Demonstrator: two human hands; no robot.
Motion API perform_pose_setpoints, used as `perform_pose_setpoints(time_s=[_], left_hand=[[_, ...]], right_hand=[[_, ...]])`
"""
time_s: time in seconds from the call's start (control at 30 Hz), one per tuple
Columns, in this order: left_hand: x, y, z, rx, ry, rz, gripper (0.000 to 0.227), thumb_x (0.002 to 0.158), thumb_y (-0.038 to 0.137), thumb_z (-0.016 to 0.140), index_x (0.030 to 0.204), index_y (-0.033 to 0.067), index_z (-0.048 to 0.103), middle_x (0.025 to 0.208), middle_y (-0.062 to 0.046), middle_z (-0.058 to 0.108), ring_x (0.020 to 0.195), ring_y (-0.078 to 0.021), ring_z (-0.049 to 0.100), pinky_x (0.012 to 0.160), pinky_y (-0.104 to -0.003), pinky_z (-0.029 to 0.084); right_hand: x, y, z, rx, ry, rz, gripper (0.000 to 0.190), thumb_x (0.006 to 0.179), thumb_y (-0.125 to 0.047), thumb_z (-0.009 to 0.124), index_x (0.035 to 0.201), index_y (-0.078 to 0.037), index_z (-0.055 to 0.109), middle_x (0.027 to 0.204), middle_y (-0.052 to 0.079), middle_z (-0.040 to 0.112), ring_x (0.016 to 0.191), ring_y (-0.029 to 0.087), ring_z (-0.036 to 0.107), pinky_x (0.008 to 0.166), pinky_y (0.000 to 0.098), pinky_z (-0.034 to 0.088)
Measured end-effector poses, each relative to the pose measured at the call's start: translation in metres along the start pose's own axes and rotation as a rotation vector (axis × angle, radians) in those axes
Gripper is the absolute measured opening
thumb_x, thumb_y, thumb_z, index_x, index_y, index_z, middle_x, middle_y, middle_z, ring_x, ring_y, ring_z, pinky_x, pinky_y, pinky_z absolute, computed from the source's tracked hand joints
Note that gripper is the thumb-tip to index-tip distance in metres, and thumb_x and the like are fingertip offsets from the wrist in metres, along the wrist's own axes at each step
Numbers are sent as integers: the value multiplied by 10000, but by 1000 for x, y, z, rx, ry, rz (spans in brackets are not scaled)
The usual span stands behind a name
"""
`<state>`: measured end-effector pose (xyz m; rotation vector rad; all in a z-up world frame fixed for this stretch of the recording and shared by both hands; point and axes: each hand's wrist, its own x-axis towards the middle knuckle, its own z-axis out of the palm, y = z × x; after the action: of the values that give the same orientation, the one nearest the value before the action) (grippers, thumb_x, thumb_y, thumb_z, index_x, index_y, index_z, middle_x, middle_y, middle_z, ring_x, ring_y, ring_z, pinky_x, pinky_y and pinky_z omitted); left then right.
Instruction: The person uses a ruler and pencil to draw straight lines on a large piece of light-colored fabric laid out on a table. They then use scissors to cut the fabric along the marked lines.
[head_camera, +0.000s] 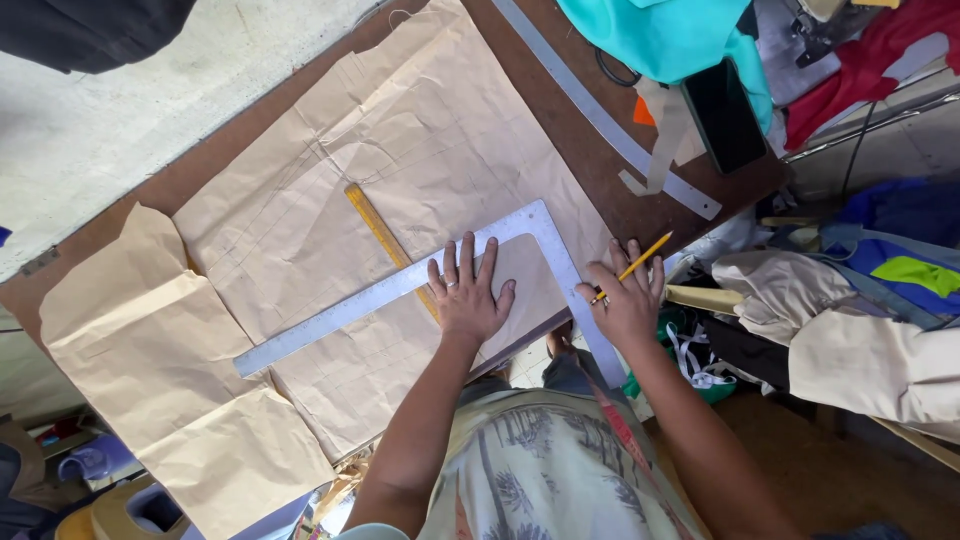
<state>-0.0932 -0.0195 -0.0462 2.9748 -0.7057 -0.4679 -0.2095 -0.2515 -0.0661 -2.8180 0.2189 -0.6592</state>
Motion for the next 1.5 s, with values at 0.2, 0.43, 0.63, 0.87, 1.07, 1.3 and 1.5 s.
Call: perform_pose_setpoints(time_s=[0.2,0.43,0.63,0.87,1.07,1.3,1.5], left_hand=[[1,-1,6,-4,37,-3,760,966,673,240,1644,349,120,1678,-76,100,1523,-353,1,1170,-616,-38],[0,0,6,-13,46,-7,764,963,673,248,1643,349,122,1682,-73,100,1529,-348,-1,1175,-616,-48],[0,-1,10,-23,95,-10,768,957,680,268,1640,353,139,1677,-69,118,1528,-343,23,1184,-605,-38],[0,0,12,-7,120,-12,768,955,689,270,1638,357,152,1675,-60,129,1528,-335,26,1189,-601,-44],[-1,0,9,-16,92,-14,768,957,691,267,1640,365,136,1682,-57,115,1533,-338,12,1188,-599,-56],[-1,0,3,-31,48,-12,765,962,675,262,1645,362,119,1691,-65,97,1537,-348,-6,1182,-610,-60],[0,-1,5,-27,58,5,759,968,668,256,1648,357,121,1693,-71,95,1536,-349,-6,1182,-610,-47]], right_hand=[[-9,-7,12,202,-118,343,430,850,-438,811,1216,-252,682,1600,118,500,1495,421,381,1136,719,230],[-5,-10,5,246,-177,427,421,850,-438,821,1214,-282,679,1619,75,481,1519,389,347,1144,727,211],[-8,-5,14,267,-186,452,427,833,-479,821,1200,-316,679,1646,32,448,1532,365,327,1144,735,203],[-8,-4,14,242,-179,447,419,825,-496,819,1184,-327,684,1638,19,462,1525,359,345,1146,738,195],[-9,-5,14,271,-186,466,414,825,-489,825,1179,-319,692,1628,29,475,1526,362,346,1138,749,190],[-9,-5,15,258,-194,475,438,817,-490,829,1193,-319,685,1630,33,473,1526,364,344,1143,749,195],[-8,-5,13,268,-207,479,422,822,-474,835,1183,-309,690,1639,34,462,1536,363,324,1135,751,190]])
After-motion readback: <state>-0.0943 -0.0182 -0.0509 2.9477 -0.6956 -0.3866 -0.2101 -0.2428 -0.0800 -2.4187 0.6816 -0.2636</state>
